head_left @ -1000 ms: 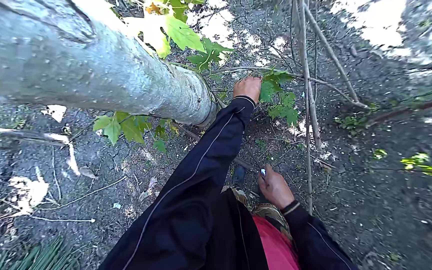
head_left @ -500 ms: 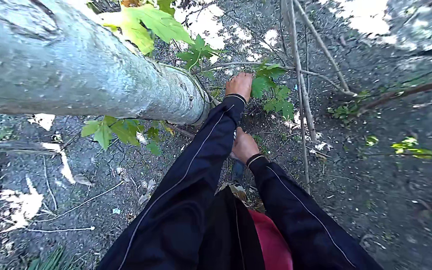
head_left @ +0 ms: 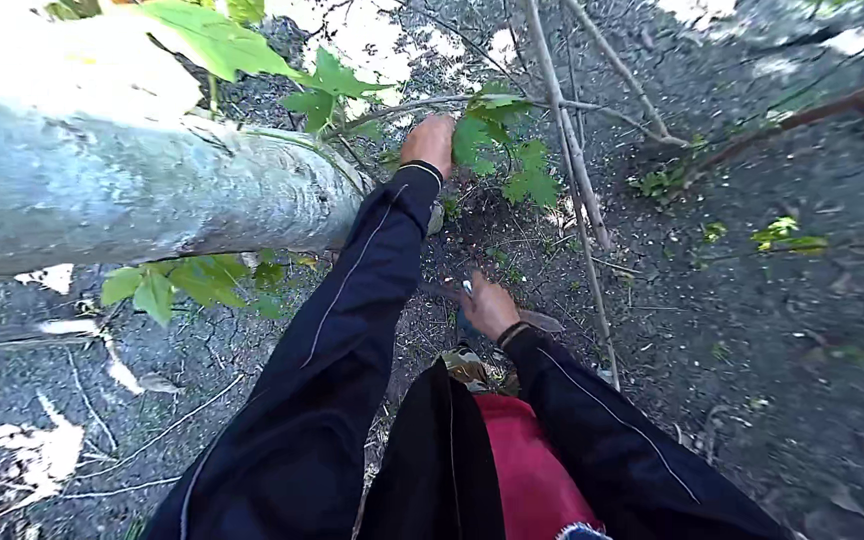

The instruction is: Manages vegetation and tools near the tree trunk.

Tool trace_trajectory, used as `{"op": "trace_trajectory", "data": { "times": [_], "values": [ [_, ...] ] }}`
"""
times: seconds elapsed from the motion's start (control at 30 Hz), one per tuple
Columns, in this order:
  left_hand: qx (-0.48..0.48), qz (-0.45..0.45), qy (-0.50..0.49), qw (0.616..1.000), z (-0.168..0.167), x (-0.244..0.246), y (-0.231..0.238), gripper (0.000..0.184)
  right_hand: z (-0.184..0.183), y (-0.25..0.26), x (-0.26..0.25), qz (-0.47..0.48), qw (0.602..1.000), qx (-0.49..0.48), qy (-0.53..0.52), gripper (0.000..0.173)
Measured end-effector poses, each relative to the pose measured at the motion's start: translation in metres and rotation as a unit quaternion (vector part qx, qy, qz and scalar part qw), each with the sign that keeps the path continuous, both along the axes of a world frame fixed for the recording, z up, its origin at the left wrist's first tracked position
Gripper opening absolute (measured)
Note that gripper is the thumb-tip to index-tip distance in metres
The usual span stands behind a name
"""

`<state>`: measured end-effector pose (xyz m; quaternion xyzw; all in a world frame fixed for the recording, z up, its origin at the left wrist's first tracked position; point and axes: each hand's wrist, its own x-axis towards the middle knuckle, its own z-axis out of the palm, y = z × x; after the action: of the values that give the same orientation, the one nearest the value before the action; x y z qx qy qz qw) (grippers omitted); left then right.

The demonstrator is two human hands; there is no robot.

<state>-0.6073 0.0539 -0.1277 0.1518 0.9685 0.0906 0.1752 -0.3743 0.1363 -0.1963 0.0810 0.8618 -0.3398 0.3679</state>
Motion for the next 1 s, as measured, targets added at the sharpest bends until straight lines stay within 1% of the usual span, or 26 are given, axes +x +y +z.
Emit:
{"op": "trace_trajectory", "data": {
  "times": [0.03, 0.1, 0.13, 0.2, 0.3, 0.43, 0.57, 0.7, 0.77, 0.83, 0.93, 1.0],
  "values": [
    [0.011, -0.007, 0.005, 1.000, 0.002, 0.005, 0.005, 0.050, -0.001, -0.006, -0.013, -0.011, 1.000, -0.010, -0.010, 0.041],
    [0.032, -0.035, 0.023, 0.999, 0.015, 0.011, 0.029, 0.048, -0.009, -0.013, -0.037, -0.041, 0.999, -0.023, -0.013, 0.040],
    [0.033, -0.049, 0.019, 0.998, 0.020, 0.016, 0.042, 0.048, -0.014, -0.012, -0.038, -0.052, 0.998, -0.024, -0.006, 0.039],
    [0.028, -0.065, 0.021, 0.997, 0.024, 0.009, 0.061, 0.048, -0.019, 0.003, -0.032, -0.062, 0.998, -0.027, 0.008, 0.039],
    [0.019, -0.063, -0.015, 0.998, -0.002, 0.009, 0.065, 0.050, -0.030, 0.034, 0.013, -0.064, 0.997, -0.033, 0.009, 0.039],
    [0.022, -0.049, -0.044, 0.998, -0.035, 0.019, 0.073, 0.051, -0.057, 0.066, 0.070, -0.081, 0.995, -0.035, -0.039, 0.042],
    [0.001, 0.007, -0.054, 0.999, -0.059, 0.021, 0.086, 0.055, -0.083, 0.091, 0.118, -0.092, 0.989, -0.014, -0.111, 0.043],
    [-0.017, 0.065, -0.090, 0.994, -0.081, 0.040, 0.104, 0.065, -0.099, 0.115, 0.157, -0.101, 0.984, 0.004, -0.144, 0.045],
    [-0.008, 0.079, -0.096, 0.992, -0.092, 0.051, 0.115, 0.071, -0.102, 0.127, 0.168, -0.103, 0.984, 0.013, -0.146, 0.044],
    [0.005, 0.094, -0.092, 0.991, -0.107, 0.064, 0.125, 0.073, -0.105, 0.136, 0.171, -0.100, 0.983, 0.021, -0.151, 0.042],
    [0.036, 0.117, -0.106, 0.987, -0.130, 0.084, 0.135, 0.085, -0.106, 0.142, 0.165, -0.101, 0.980, 0.022, -0.170, 0.040],
    [0.055, 0.132, -0.126, 0.982, -0.142, 0.099, 0.139, 0.087, -0.113, 0.141, 0.155, -0.107, 0.978, 0.019, -0.177, 0.039]
  ]
}}
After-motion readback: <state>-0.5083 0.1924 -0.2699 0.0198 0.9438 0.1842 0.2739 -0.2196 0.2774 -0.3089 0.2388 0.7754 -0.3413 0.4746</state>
